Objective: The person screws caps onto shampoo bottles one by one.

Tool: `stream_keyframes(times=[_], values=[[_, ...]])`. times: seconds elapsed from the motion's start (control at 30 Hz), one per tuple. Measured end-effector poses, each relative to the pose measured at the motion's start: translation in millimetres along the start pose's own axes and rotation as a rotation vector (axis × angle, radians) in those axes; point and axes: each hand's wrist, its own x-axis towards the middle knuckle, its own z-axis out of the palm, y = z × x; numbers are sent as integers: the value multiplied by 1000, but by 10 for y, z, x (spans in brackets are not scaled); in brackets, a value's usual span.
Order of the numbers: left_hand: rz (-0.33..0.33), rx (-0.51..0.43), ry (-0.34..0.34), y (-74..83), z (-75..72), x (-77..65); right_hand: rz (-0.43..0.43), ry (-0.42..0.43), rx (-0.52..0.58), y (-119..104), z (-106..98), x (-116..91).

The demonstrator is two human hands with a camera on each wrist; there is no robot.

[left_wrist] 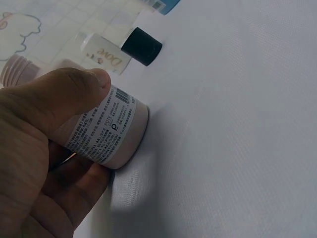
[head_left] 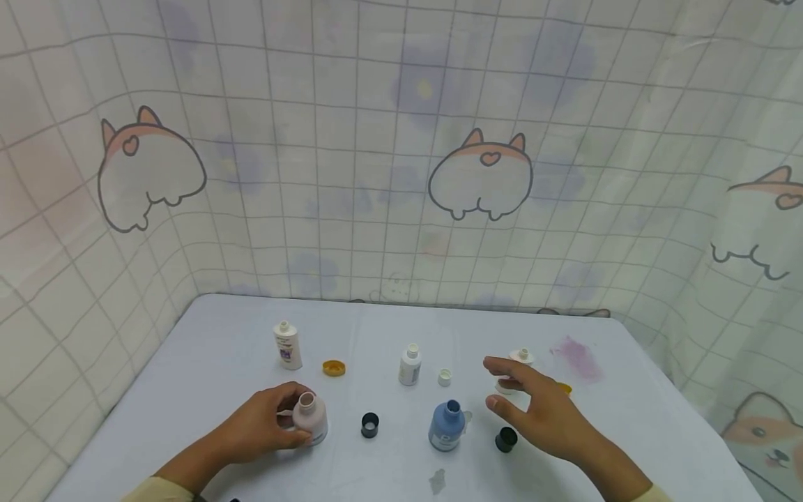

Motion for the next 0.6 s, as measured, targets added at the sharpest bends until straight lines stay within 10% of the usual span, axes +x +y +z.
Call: stream_keyframes(times=[0.6], values=[[-33, 5, -27, 45, -18, 15, -26, -25, 35, -118, 92, 39]])
